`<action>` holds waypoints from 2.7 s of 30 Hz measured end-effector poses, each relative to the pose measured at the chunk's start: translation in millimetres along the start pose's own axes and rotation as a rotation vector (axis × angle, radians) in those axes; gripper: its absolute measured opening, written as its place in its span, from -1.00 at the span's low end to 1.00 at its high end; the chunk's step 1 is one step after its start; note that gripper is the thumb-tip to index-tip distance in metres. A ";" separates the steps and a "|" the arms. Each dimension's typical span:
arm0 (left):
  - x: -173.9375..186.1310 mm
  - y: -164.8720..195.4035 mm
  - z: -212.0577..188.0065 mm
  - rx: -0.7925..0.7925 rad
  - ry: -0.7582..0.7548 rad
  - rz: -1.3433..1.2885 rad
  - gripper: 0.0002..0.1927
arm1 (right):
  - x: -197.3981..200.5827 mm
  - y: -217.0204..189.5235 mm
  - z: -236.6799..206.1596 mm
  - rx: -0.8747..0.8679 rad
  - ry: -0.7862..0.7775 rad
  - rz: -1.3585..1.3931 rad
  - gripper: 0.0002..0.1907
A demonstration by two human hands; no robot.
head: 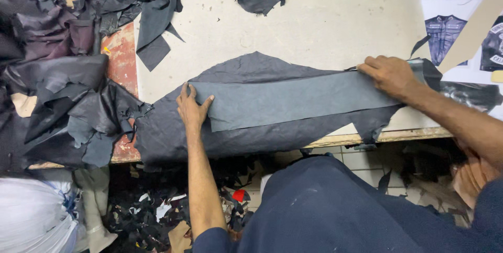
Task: The person cuts dark fabric on a worktable using a rotary cutter and a cardboard pattern. They position the pattern, cut along its edges, remove the pattern, and continue cutting additional pieces from the same fabric.
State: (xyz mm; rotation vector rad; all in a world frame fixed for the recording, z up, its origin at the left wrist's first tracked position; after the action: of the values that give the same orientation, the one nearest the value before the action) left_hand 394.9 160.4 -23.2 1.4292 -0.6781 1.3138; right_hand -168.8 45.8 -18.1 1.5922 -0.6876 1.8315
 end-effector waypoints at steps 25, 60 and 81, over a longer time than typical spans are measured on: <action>33.6 18.8 -12.4 -0.854 -0.239 -0.119 -0.62 | 6.2 -325.2 63.8 0.179 0.312 0.401 -0.76; 44.0 0.7 -13.9 -1.081 -0.363 -0.038 -0.13 | -29.1 -435.9 138.4 0.267 0.188 0.298 -0.73; 50.7 40.2 -21.9 -0.960 -0.446 0.077 -0.16 | -7.2 -180.9 -4.7 0.186 0.084 0.210 -0.67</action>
State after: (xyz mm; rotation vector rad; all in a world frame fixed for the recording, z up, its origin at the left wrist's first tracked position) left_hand 363.0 179.9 34.0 0.8749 -1.4285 0.5363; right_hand -38.6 171.4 -27.2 1.5983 -0.6843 2.1575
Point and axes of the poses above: each hand's wrist, its own z-axis towards the middle knuckle, its own x-axis out of the back of the hand, y = z × x, the point moved 4 cm from there along z, towards the middle knuckle, and after that the axes turned 4 degrees about -x, right-handed, at the moved point
